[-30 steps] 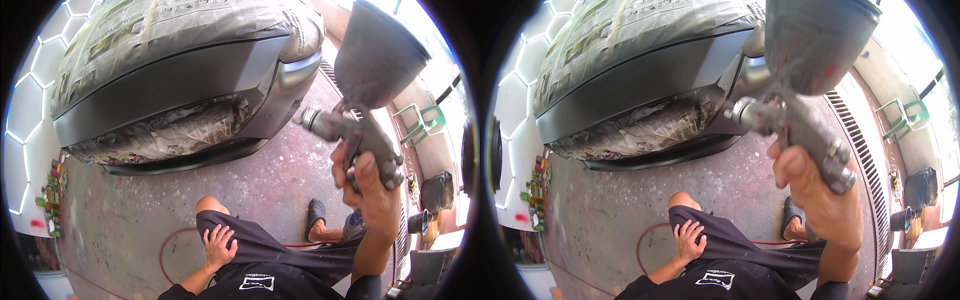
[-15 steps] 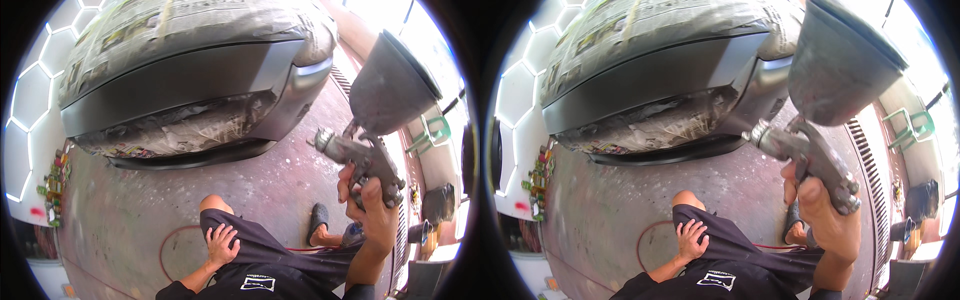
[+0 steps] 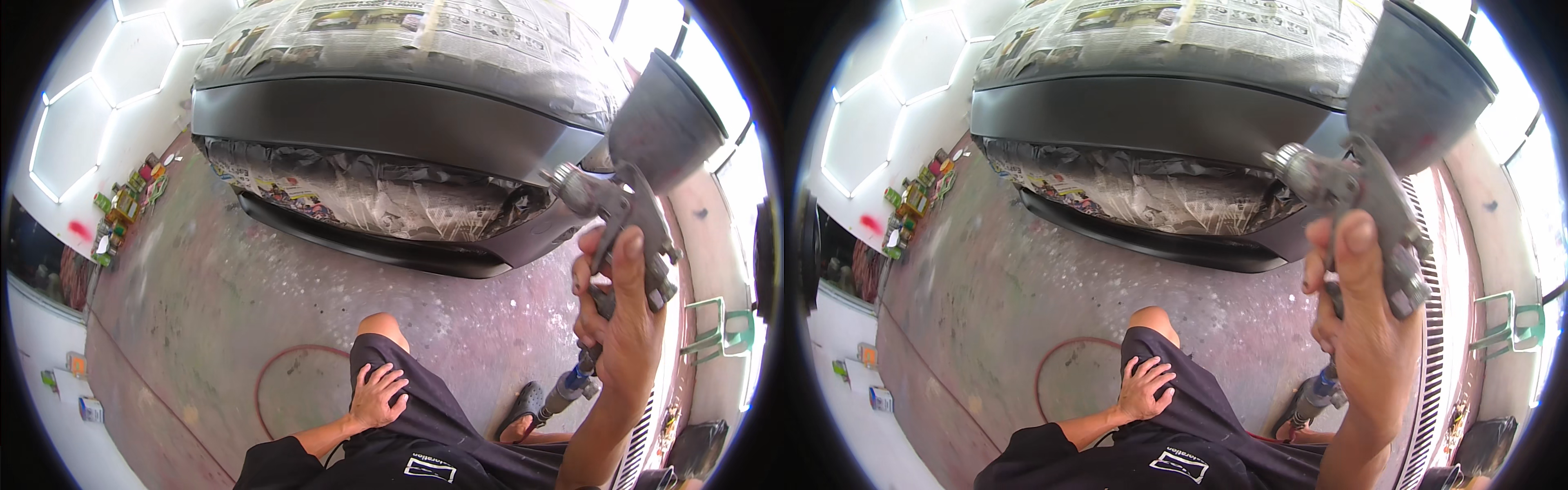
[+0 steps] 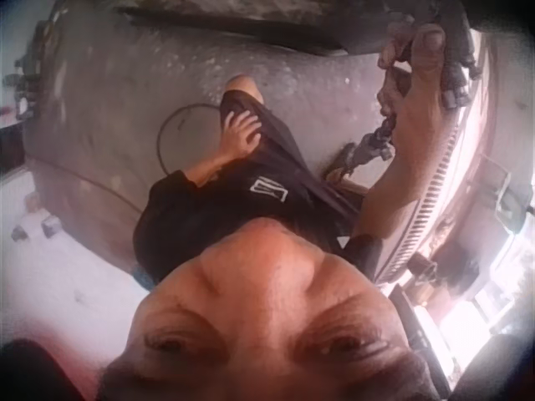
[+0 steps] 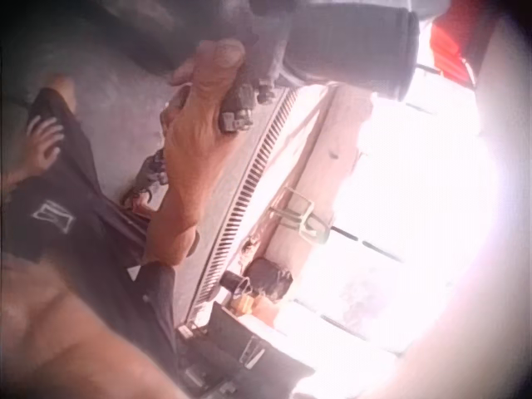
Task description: The person wipes a car bumper with a cloth, then uses a spray gun to apply paint to the bumper. The person moves around the bumper to cover different areas while spraying.
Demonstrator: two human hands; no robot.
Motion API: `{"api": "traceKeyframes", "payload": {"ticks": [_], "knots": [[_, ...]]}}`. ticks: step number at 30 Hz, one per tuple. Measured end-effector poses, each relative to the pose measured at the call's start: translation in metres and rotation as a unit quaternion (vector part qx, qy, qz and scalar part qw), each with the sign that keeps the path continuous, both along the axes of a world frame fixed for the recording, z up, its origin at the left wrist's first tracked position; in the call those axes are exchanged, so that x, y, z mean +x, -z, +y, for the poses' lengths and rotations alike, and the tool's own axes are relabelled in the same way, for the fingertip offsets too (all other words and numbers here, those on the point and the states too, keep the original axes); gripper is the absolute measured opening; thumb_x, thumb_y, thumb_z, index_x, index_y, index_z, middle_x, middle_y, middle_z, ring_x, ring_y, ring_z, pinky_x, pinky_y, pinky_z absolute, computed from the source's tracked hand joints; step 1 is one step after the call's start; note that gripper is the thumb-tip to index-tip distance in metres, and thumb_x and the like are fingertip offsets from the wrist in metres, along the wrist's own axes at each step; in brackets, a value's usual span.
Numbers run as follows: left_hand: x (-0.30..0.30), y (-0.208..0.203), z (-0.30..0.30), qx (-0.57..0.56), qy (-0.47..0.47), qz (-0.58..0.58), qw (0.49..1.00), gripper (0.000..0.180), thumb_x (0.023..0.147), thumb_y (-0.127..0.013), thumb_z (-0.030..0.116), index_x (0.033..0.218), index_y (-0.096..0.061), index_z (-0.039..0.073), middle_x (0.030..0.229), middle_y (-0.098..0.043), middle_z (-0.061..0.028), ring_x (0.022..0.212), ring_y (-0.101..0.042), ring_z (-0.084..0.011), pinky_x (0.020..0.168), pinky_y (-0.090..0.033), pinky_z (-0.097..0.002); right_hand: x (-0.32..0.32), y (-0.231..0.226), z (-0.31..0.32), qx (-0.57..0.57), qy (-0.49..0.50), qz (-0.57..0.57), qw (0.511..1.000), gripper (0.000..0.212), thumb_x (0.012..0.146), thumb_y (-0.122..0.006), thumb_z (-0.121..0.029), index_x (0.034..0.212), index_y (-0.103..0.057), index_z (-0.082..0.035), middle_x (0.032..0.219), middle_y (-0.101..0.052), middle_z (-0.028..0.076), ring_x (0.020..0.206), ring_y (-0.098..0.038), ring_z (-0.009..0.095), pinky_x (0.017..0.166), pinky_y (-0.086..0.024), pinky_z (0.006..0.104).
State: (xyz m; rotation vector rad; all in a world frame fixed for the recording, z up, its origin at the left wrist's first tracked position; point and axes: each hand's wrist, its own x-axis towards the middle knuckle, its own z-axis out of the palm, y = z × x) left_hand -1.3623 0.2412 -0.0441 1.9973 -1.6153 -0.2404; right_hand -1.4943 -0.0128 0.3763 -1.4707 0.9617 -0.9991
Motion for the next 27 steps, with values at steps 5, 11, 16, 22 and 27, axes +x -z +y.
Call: {"api": "traceKeyframes", "payload": {"ticks": [5, 11, 16, 22, 27], "knots": [[0.001, -0.010, 0.010, -0.004, -0.021, -0.010, 1.000, 0.036, 0.097, -0.074, 0.037, 0.123, -0.081, 0.014, 0.139, -0.075, -0.0048, 0.145, -0.057, -0.0272, 0.127, -0.028, -0.0609, 0.058, -0.015, 0.009, -0.019, -0.080, 0.003, 0.997, 0.065, 0.109, -0.065, -0.063, 0.116, -0.070, 0.001, 0.080, -0.065, 0.007, 0.045, -0.036, 0.003, 0.044, -0.030, 0.0216], [0.001, -0.002, 0.025, -0.013, -0.047, 0.005, 0.999, 0.036, 0.097, -0.073, 0.037, 0.123, -0.081, 0.012, 0.137, -0.076, -0.0052, 0.145, -0.058, -0.0265, 0.127, -0.028, -0.0598, 0.082, -0.006, 0.031, -0.021, -0.133, -0.026, 0.991, 0.066, 0.110, -0.063, -0.064, 0.121, -0.072, 0.001, 0.083, -0.068, 0.008, 0.046, -0.035, 0.004, 0.045, -0.028, 0.0228], [0.003, -0.002, 0.020, -0.020, -0.039, 0.019, 0.999, 0.037, 0.098, -0.073, 0.037, 0.124, -0.081, 0.011, 0.138, -0.076, -0.0055, 0.145, -0.058, -0.0266, 0.128, -0.027, -0.0596, 0.030, 0.021, 0.022, -0.096, -0.060, 0.023, 0.993, 0.063, 0.114, -0.059, -0.060, 0.127, -0.069, 0.001, 0.090, -0.068, 0.008, 0.049, -0.036, 0.003, 0.045, -0.028, 0.0215], [0.011, 0.001, 0.022, -0.018, -0.032, 0.020, 0.999, 0.038, 0.098, -0.073, 0.037, 0.125, -0.081, 0.011, 0.139, -0.075, -0.0059, 0.145, -0.058, -0.0268, 0.128, -0.027, -0.0595, -0.004, 0.068, 0.037, -0.077, 0.117, 0.027, 0.990, 0.054, 0.117, -0.054, -0.055, 0.128, -0.065, -0.003, 0.094, -0.063, 0.005, 0.051, -0.037, 0.002, 0.046, -0.030, 0.0211], [0.013, 0.000, 0.026, -0.022, -0.031, 0.030, 0.999, 0.038, 0.098, -0.072, 0.037, 0.125, -0.081, 0.011, 0.139, -0.075, -0.0060, 0.145, -0.058, -0.0264, 0.128, -0.027, -0.0597, 0.025, 0.076, 0.046, -0.054, -0.018, 0.032, 0.998, 0.052, 0.117, -0.055, -0.053, 0.126, -0.063, -0.002, 0.090, -0.062, 0.004, 0.052, -0.041, 0.002, 0.046, -0.033, 0.0215]]}}
